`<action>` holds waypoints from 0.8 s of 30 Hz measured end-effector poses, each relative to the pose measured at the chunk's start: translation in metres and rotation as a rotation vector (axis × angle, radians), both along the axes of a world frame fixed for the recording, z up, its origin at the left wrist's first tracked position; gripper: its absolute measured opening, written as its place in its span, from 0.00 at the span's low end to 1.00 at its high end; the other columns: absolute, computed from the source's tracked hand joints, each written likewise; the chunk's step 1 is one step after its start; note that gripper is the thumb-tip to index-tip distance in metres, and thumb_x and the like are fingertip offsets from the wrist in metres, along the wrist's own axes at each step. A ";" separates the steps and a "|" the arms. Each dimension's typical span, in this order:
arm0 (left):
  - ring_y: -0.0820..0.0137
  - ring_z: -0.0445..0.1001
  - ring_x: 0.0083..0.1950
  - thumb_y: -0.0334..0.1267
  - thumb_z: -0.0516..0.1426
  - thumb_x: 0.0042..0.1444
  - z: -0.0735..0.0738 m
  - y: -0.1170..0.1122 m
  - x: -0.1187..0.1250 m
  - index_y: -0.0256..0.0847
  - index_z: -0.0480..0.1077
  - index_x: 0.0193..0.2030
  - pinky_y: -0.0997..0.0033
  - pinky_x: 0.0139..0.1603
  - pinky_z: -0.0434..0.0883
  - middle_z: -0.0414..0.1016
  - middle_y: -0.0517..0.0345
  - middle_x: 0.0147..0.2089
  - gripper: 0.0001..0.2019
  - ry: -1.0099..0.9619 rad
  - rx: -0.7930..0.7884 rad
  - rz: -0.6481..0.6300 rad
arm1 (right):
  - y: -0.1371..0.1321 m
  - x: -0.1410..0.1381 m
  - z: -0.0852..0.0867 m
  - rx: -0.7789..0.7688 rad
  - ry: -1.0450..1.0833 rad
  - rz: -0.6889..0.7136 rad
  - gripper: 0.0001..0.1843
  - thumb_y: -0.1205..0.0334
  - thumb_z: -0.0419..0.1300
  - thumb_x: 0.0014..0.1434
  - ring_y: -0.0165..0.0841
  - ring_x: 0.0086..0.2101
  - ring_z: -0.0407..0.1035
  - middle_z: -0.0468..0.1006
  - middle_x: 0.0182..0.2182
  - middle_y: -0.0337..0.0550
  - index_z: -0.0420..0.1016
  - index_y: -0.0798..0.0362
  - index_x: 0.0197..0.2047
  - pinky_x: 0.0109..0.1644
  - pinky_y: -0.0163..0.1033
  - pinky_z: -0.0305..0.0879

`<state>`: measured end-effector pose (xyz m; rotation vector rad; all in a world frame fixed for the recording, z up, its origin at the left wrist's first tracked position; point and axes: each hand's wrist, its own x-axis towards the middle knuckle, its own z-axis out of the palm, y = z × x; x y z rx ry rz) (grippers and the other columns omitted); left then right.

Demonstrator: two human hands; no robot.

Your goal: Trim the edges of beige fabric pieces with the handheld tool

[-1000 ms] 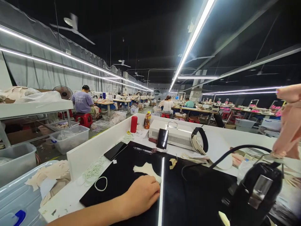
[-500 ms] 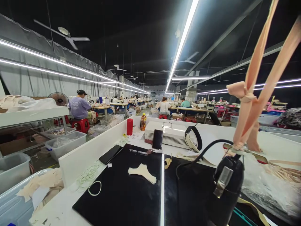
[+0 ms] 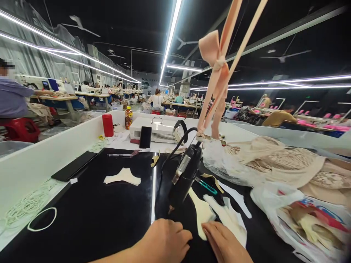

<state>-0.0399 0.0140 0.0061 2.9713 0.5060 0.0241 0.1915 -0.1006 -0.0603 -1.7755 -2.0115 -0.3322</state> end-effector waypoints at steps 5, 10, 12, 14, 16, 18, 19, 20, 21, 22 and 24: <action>0.59 0.84 0.39 0.42 0.57 0.70 0.012 -0.003 0.000 0.44 0.71 0.53 0.69 0.30 0.72 0.81 0.55 0.42 0.10 0.051 -0.022 0.011 | 0.000 -0.010 0.006 -0.015 0.034 -0.058 0.18 0.57 0.47 0.76 0.35 0.43 0.81 0.84 0.44 0.44 0.78 0.45 0.52 0.47 0.33 0.76; 0.59 0.83 0.34 0.43 0.56 0.71 -0.001 -0.002 0.013 0.41 0.67 0.58 0.69 0.27 0.70 0.81 0.54 0.40 0.14 -0.022 0.033 -0.014 | 0.001 -0.015 0.010 -0.020 0.068 -0.084 0.21 0.51 0.46 0.76 0.35 0.41 0.81 0.84 0.42 0.44 0.79 0.45 0.50 0.45 0.35 0.76; 0.59 0.83 0.32 0.44 0.56 0.71 -0.007 -0.001 0.017 0.40 0.66 0.59 0.69 0.26 0.70 0.80 0.54 0.39 0.15 -0.062 0.048 -0.017 | 0.002 -0.017 0.011 -0.017 0.092 -0.097 0.23 0.53 0.44 0.77 0.37 0.40 0.81 0.84 0.41 0.46 0.80 0.46 0.47 0.44 0.38 0.76; 0.59 0.82 0.32 0.44 0.55 0.71 -0.008 0.000 0.019 0.40 0.66 0.59 0.68 0.27 0.71 0.80 0.54 0.39 0.15 -0.069 0.035 -0.010 | 0.003 -0.019 0.015 -0.019 0.129 -0.088 0.22 0.53 0.45 0.76 0.37 0.38 0.81 0.84 0.40 0.46 0.81 0.45 0.45 0.42 0.38 0.77; 0.59 0.83 0.33 0.45 0.55 0.71 -0.006 0.000 0.018 0.40 0.66 0.59 0.68 0.28 0.72 0.80 0.54 0.39 0.15 -0.061 0.008 -0.003 | 0.003 -0.018 0.019 -0.025 0.183 -0.070 0.19 0.53 0.48 0.75 0.36 0.38 0.81 0.84 0.40 0.44 0.81 0.45 0.45 0.43 0.36 0.77; 0.59 0.83 0.33 0.45 0.54 0.72 -0.003 0.000 0.016 0.41 0.66 0.61 0.68 0.28 0.72 0.80 0.53 0.39 0.16 -0.063 -0.005 -0.009 | 0.003 -0.018 0.024 -0.036 0.253 -0.062 0.16 0.53 0.51 0.74 0.36 0.40 0.82 0.84 0.41 0.44 0.80 0.45 0.46 0.46 0.35 0.77; 0.59 0.83 0.33 0.44 0.54 0.72 -0.001 -0.001 0.015 0.40 0.66 0.61 0.68 0.28 0.72 0.80 0.53 0.40 0.16 -0.067 -0.002 -0.020 | 0.003 -0.018 0.025 -0.043 0.290 -0.064 0.16 0.53 0.52 0.74 0.36 0.41 0.81 0.84 0.41 0.44 0.80 0.45 0.46 0.46 0.34 0.77; 0.59 0.82 0.33 0.44 0.54 0.72 0.000 -0.001 0.014 0.40 0.66 0.62 0.68 0.28 0.72 0.80 0.53 0.40 0.16 -0.071 0.003 -0.032 | 0.003 -0.018 0.027 -0.049 0.329 -0.070 0.16 0.52 0.52 0.74 0.36 0.40 0.81 0.84 0.41 0.45 0.81 0.45 0.45 0.46 0.34 0.77; 0.60 0.82 0.34 0.44 0.53 0.72 0.000 -0.001 0.014 0.40 0.65 0.63 0.68 0.29 0.72 0.80 0.53 0.40 0.17 -0.076 0.007 -0.042 | 0.003 -0.019 0.028 -0.054 0.367 -0.078 0.17 0.51 0.52 0.73 0.36 0.40 0.81 0.84 0.40 0.45 0.81 0.45 0.44 0.46 0.34 0.77; 0.60 0.82 0.34 0.43 0.53 0.73 0.000 -0.001 0.013 0.39 0.65 0.63 0.69 0.29 0.72 0.80 0.53 0.40 0.17 -0.083 0.012 -0.048 | 0.004 -0.020 0.028 -0.057 0.405 -0.088 0.18 0.50 0.52 0.73 0.36 0.39 0.81 0.83 0.39 0.46 0.81 0.46 0.42 0.45 0.34 0.76; 0.61 0.82 0.34 0.44 0.53 0.73 -0.002 -0.001 0.013 0.39 0.63 0.66 0.70 0.29 0.72 0.80 0.53 0.40 0.19 -0.092 0.020 -0.062 | 0.004 -0.022 0.026 -0.057 0.477 -0.114 0.19 0.49 0.52 0.73 0.37 0.38 0.80 0.83 0.38 0.46 0.81 0.46 0.40 0.44 0.35 0.75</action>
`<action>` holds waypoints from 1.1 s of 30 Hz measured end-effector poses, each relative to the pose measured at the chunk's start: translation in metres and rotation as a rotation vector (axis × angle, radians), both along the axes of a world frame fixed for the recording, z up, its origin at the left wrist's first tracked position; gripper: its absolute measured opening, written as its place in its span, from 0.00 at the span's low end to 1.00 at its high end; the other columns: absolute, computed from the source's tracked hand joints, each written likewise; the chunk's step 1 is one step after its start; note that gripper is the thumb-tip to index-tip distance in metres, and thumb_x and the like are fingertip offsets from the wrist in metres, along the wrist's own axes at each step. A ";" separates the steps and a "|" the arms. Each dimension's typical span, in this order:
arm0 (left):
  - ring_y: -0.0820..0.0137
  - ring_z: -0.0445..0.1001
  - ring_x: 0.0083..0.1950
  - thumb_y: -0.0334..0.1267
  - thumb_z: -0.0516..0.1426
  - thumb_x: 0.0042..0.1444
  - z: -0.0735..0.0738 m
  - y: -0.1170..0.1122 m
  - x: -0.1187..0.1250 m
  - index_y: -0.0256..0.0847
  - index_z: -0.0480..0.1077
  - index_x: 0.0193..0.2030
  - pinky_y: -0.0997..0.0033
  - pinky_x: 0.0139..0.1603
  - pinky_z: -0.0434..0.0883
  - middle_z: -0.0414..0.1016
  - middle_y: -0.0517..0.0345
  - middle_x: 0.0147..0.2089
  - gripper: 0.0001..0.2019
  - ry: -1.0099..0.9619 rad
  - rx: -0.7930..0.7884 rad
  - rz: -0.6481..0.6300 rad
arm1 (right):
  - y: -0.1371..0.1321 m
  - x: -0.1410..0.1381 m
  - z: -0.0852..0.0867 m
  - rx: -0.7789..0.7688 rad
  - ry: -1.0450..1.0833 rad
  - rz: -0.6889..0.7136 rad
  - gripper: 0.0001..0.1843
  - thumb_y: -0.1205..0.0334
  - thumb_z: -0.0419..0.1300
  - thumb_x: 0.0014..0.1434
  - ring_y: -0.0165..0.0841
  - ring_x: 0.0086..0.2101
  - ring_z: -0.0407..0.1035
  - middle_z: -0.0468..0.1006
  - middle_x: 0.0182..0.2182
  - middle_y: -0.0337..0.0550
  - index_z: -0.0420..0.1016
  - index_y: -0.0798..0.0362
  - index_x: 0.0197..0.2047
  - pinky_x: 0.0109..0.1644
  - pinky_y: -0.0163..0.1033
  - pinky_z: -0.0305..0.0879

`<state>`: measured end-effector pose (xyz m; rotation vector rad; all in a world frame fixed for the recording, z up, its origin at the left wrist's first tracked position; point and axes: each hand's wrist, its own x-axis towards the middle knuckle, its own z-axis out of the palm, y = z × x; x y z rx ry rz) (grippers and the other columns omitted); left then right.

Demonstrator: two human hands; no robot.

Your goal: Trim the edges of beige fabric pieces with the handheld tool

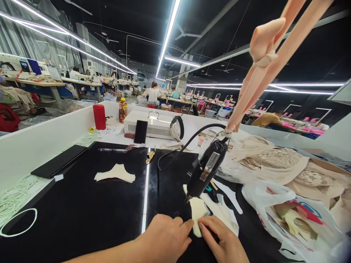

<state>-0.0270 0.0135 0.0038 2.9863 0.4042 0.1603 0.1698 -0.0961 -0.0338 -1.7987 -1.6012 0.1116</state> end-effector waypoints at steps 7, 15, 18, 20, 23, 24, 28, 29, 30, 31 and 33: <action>0.63 0.81 0.32 0.47 0.54 0.72 -0.005 0.002 0.001 0.43 0.62 0.68 0.70 0.29 0.71 0.79 0.55 0.39 0.21 -0.013 0.021 -0.040 | 0.001 -0.001 0.001 -0.025 0.213 -0.065 0.17 0.46 0.58 0.67 0.38 0.36 0.78 0.82 0.35 0.43 0.82 0.45 0.34 0.42 0.36 0.72; 0.64 0.81 0.30 0.46 0.54 0.71 0.004 0.002 0.002 0.44 0.68 0.59 0.71 0.22 0.62 0.80 0.57 0.39 0.15 0.037 0.026 -0.031 | 0.008 0.016 0.018 -0.052 0.410 -0.185 0.14 0.45 0.65 0.57 0.36 0.31 0.75 0.82 0.31 0.40 0.82 0.47 0.35 0.36 0.35 0.69; 0.66 0.81 0.30 0.46 0.55 0.71 -0.001 0.001 0.006 0.44 0.69 0.54 0.71 0.19 0.54 0.79 0.58 0.37 0.12 0.035 0.074 -0.031 | 0.018 0.023 0.026 -0.053 0.528 -0.236 0.19 0.41 0.66 0.55 0.33 0.20 0.68 0.76 0.20 0.37 0.81 0.49 0.36 0.26 0.35 0.64; 0.67 0.81 0.30 0.47 0.55 0.71 -0.004 0.000 0.008 0.44 0.69 0.52 0.70 0.18 0.49 0.79 0.59 0.35 0.11 0.049 0.104 -0.022 | 0.028 0.026 0.034 -0.021 0.623 -0.261 0.22 0.38 0.66 0.55 0.31 0.17 0.64 0.75 0.17 0.36 0.80 0.51 0.36 0.22 0.34 0.61; 0.67 0.81 0.30 0.47 0.54 0.72 -0.006 -0.001 0.010 0.44 0.68 0.51 0.69 0.18 0.46 0.79 0.60 0.35 0.10 0.075 0.124 -0.009 | 0.045 0.029 0.047 0.086 0.764 -0.286 0.25 0.37 0.69 0.51 0.36 0.23 0.75 0.82 0.25 0.42 0.79 0.51 0.35 0.25 0.36 0.70; 0.66 0.81 0.30 0.48 0.54 0.72 -0.006 -0.001 0.010 0.45 0.68 0.51 0.69 0.18 0.46 0.79 0.60 0.35 0.10 0.084 0.121 -0.004 | 0.051 0.031 0.052 0.132 0.807 -0.289 0.25 0.37 0.70 0.50 0.39 0.28 0.79 0.84 0.30 0.45 0.78 0.52 0.35 0.29 0.37 0.73; 0.63 0.82 0.30 0.48 0.54 0.72 -0.006 0.000 0.010 0.47 0.68 0.52 0.70 0.19 0.51 0.81 0.59 0.38 0.10 0.099 0.084 0.019 | 0.072 0.038 0.068 0.371 0.930 -0.283 0.24 0.40 0.73 0.47 0.43 0.43 0.82 0.85 0.40 0.47 0.76 0.51 0.34 0.42 0.40 0.78; 0.62 0.83 0.30 0.48 0.53 0.72 -0.006 0.000 0.010 0.47 0.68 0.52 0.71 0.20 0.54 0.81 0.59 0.39 0.10 0.096 0.078 0.020 | 0.076 0.040 0.072 0.450 0.946 -0.282 0.23 0.41 0.73 0.48 0.41 0.45 0.81 0.85 0.40 0.45 0.75 0.50 0.35 0.45 0.39 0.77; 0.61 0.83 0.31 0.48 0.53 0.72 -0.007 0.000 0.011 0.47 0.68 0.52 0.71 0.20 0.56 0.81 0.58 0.39 0.10 0.092 0.075 0.020 | 0.079 0.041 0.077 0.531 0.957 -0.280 0.22 0.41 0.73 0.48 0.39 0.46 0.80 0.85 0.40 0.42 0.74 0.49 0.35 0.48 0.39 0.76; 0.61 0.83 0.31 0.47 0.53 0.72 -0.008 0.000 0.011 0.47 0.68 0.52 0.71 0.21 0.58 0.81 0.58 0.39 0.10 0.087 0.074 0.020 | 0.080 0.042 0.082 0.608 0.964 -0.276 0.22 0.42 0.73 0.48 0.37 0.46 0.79 0.84 0.40 0.39 0.74 0.48 0.35 0.50 0.39 0.75; 0.60 0.83 0.31 0.47 0.53 0.72 -0.011 0.001 0.012 0.46 0.68 0.53 0.70 0.22 0.62 0.81 0.57 0.39 0.10 0.078 0.073 0.015 | 0.077 0.040 0.090 0.721 0.974 -0.260 0.19 0.45 0.72 0.50 0.32 0.45 0.78 0.83 0.39 0.35 0.73 0.47 0.35 0.52 0.36 0.73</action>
